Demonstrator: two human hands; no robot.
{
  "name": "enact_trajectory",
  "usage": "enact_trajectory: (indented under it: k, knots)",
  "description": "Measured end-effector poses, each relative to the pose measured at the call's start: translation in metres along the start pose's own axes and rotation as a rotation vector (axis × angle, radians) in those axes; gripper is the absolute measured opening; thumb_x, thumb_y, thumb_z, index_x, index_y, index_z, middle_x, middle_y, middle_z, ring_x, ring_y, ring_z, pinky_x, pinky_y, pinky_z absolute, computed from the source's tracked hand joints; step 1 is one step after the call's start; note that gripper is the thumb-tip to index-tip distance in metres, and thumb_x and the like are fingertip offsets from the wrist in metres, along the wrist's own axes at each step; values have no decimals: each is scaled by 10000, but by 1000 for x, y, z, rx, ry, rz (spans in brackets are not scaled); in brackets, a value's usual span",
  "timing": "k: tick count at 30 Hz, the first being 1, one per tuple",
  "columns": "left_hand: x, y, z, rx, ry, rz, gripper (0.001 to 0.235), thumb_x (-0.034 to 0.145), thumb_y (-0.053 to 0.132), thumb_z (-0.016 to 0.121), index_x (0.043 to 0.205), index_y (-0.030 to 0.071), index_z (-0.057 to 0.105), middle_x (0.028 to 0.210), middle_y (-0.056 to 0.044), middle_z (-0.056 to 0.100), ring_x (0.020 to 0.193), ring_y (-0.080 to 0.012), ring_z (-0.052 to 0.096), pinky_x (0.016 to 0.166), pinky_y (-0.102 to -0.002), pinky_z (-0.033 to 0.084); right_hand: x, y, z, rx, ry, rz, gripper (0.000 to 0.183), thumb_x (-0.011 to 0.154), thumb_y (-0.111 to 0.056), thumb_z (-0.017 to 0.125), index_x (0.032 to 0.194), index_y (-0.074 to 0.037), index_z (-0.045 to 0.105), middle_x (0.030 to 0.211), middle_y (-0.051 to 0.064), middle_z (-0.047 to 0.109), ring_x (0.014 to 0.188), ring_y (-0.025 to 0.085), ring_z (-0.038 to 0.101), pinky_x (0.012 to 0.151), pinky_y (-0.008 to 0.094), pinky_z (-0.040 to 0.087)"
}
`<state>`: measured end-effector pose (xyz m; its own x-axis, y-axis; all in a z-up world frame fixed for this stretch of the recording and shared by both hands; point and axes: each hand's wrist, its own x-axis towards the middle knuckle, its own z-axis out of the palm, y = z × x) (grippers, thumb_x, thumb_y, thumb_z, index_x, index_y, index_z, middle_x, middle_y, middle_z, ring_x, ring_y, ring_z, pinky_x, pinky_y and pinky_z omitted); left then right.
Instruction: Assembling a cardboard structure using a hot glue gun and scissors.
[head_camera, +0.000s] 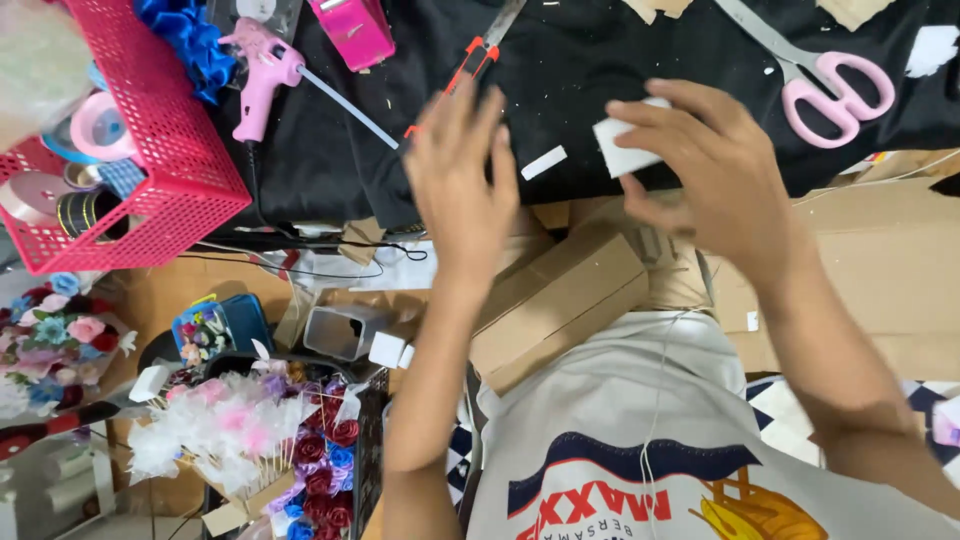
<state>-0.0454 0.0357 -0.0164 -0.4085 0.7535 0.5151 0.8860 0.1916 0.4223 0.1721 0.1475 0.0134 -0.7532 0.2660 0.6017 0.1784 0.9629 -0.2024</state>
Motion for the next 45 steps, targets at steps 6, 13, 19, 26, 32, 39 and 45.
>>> enact_trajectory:
  k: [6, 13, 19, 26, 32, 39, 45]
  knots:
    - [51, -46, 9, 222, -144, 82, 395, 973, 297, 737, 1341, 185, 646, 1157, -12, 624, 962, -314, 550, 793, -461, 515, 9, 43, 28, -92, -158, -85, 138, 993, -64, 736, 1115, -103, 682, 1501, 142, 625, 1453, 326, 616, 612, 265, 553]
    - [30, -11, -22, 114, -23, 154, 254, 1129, 138, 533, 1350, 70, 639, 1127, -128, 609, 994, -312, 608, 878, -420, 510, 15, 42, 40, -88, -103, -117, 136, 1017, -139, 744, 1113, -44, 724, 1265, 129, 735, 1308, 342, 686, 1160, 464, 499]
    - [19, -21, 3, 341, -82, 169, 259, 1001, 65, 586, 1199, 151, 730, 1247, -47, 652, 1020, -300, 630, 781, -423, 416, 9, 42, 67, 24, 35, -78, 76, 986, -18, 737, 1033, 41, 739, 1177, 226, 740, 1181, 432, 719, 997, 501, 619]
    - [-93, -27, 53, -150, 46, 61, 114, 875, 162, 645, 892, 126, 538, 887, -94, 480, 730, -304, 487, 697, -428, 428, 1, 39, 73, 104, 77, 32, 143, 1029, -42, 674, 1036, 95, 716, 1171, 297, 721, 1120, 518, 694, 973, 546, 626]
    - [-99, -41, 85, 0, -380, 100, 217, 904, 285, 727, 908, 68, 715, 845, -175, 643, 734, -411, 610, 595, -526, 473, -17, 49, 70, 245, -13, 31, 140, 1014, 19, 759, 1094, 131, 737, 1207, 353, 703, 1161, 597, 670, 1044, 638, 593]
    - [-60, -29, 34, 7, -496, 110, 317, 746, 291, 660, 1033, 170, 720, 789, -82, 666, 650, -322, 640, 524, -404, 479, -9, 52, 64, 205, 27, 3, 109, 1027, 19, 749, 1099, 100, 764, 1260, 408, 606, 1103, 604, 629, 996, 669, 549]
    - [-17, -33, -64, -456, -987, -85, 290, 1017, 329, 571, 1169, 101, 665, 849, -37, 582, 632, -204, 607, 531, -332, 425, 4, 52, 61, 105, 43, -56, 204, 1067, -77, 708, 1024, 105, 790, 1127, 288, 746, 1017, 482, 652, 967, 489, 552]
